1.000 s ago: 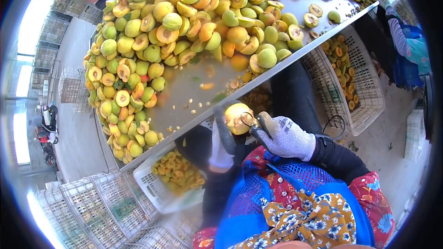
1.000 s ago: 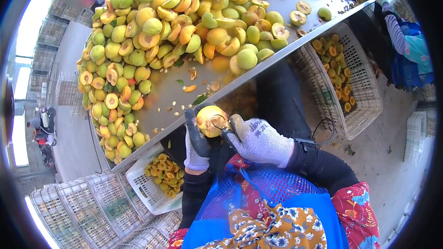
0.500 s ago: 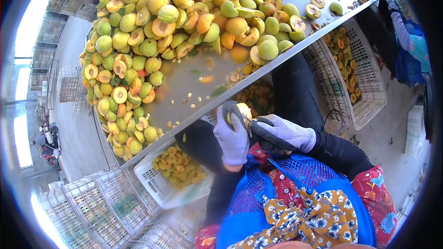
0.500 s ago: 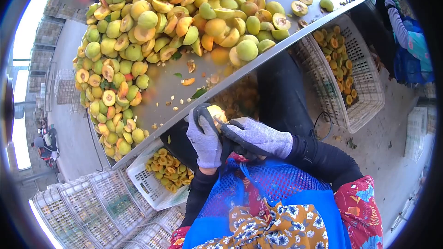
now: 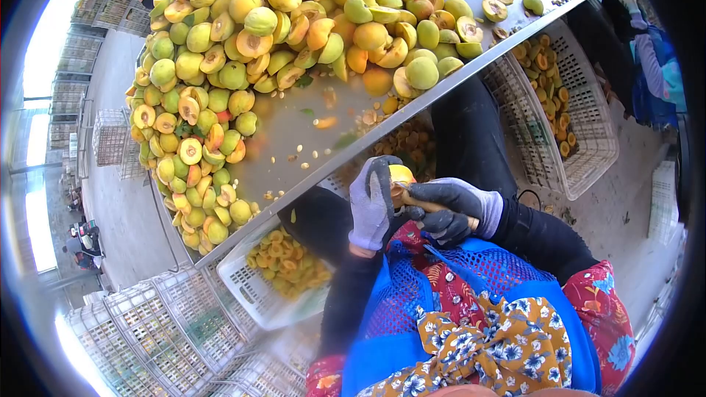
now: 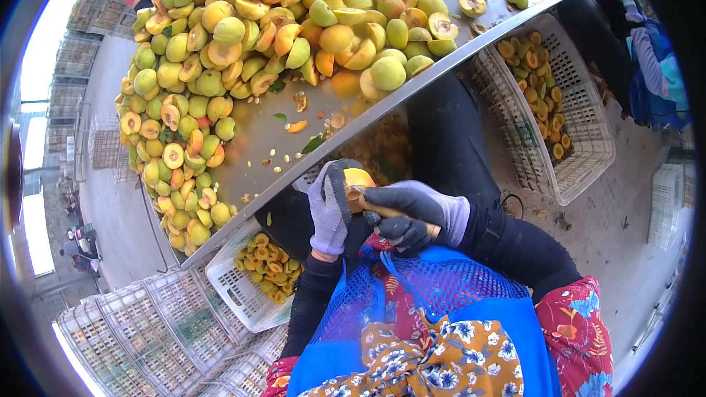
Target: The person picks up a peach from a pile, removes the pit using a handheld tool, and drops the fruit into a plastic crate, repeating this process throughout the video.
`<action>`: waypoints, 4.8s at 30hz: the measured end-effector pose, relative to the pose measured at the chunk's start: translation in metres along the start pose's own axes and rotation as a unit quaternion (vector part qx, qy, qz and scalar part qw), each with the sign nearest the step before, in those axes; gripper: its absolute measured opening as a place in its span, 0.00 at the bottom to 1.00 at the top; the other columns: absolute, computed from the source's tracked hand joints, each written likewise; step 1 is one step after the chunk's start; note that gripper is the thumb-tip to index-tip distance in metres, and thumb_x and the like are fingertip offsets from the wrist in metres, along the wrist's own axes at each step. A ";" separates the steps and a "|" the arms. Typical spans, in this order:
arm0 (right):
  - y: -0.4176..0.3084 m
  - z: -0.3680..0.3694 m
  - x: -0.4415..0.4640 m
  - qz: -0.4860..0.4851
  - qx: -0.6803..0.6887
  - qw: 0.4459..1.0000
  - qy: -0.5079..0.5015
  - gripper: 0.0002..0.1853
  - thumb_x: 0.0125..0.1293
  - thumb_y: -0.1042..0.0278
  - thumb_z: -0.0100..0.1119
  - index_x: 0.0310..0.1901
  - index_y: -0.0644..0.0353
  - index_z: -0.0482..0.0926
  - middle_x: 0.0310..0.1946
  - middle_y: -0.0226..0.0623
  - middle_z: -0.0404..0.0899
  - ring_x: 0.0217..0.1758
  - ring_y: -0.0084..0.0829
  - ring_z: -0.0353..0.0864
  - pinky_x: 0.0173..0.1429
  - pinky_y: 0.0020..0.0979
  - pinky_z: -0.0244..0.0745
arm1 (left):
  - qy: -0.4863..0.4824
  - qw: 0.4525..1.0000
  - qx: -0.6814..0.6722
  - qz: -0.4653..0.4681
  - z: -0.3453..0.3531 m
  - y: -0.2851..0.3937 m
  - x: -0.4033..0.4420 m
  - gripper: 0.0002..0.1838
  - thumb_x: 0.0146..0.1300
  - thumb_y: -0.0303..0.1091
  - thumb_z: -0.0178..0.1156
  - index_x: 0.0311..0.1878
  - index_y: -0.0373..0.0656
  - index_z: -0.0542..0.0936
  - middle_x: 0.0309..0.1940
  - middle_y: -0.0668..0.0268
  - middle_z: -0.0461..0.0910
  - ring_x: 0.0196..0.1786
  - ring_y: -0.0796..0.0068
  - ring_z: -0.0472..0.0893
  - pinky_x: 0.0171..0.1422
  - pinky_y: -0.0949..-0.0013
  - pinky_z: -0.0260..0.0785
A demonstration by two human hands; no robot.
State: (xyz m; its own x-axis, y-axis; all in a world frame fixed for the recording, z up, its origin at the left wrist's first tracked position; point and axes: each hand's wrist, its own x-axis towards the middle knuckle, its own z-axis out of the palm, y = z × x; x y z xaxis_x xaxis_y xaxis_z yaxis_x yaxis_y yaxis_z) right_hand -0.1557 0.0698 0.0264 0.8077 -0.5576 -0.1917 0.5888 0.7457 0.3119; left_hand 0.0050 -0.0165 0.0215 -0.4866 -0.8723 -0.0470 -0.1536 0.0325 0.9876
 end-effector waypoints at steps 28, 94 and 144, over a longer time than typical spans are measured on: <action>-0.011 0.007 0.011 -0.160 -0.445 0.846 0.248 0.24 0.75 0.49 0.53 0.56 0.66 0.75 0.28 0.28 0.76 0.24 0.15 0.69 0.27 0.21 0.64 | 0.136 0.797 0.517 -0.282 -0.140 -0.003 -0.081 0.21 0.72 0.45 0.54 0.61 0.42 0.74 0.46 0.47 0.81 0.52 0.43 0.80 0.54 0.49 0.72; -0.004 0.015 0.013 -0.074 -0.027 0.995 -0.058 0.23 0.77 0.47 0.44 0.43 0.64 0.71 0.15 0.28 0.65 0.09 0.17 0.62 0.12 0.19 0.57 | 0.185 0.975 0.095 -0.070 -0.071 -0.010 -0.023 0.18 0.75 0.41 0.47 0.54 0.36 0.76 0.44 0.53 0.80 0.47 0.56 0.79 0.52 0.61 0.73; 0.026 0.044 0.022 -0.340 -0.830 0.346 0.276 0.14 0.73 0.61 0.53 0.43 0.65 0.70 0.25 0.56 0.76 0.29 0.56 0.79 0.31 0.52 0.72 | 0.088 0.988 0.094 0.086 -0.017 -0.003 -0.021 0.24 0.77 0.44 0.48 0.65 0.37 0.62 0.57 0.54 0.72 0.58 0.64 0.78 0.61 0.62 0.74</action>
State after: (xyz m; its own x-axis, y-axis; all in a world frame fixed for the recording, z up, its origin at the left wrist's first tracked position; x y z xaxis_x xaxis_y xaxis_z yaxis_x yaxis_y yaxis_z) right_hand -0.1238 0.0608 0.0716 0.0778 -0.9969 0.0129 -0.5144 -0.0512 -0.8560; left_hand 0.0300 -0.0068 0.0221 -0.3643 -0.9170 0.1624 -0.2468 0.2632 0.9326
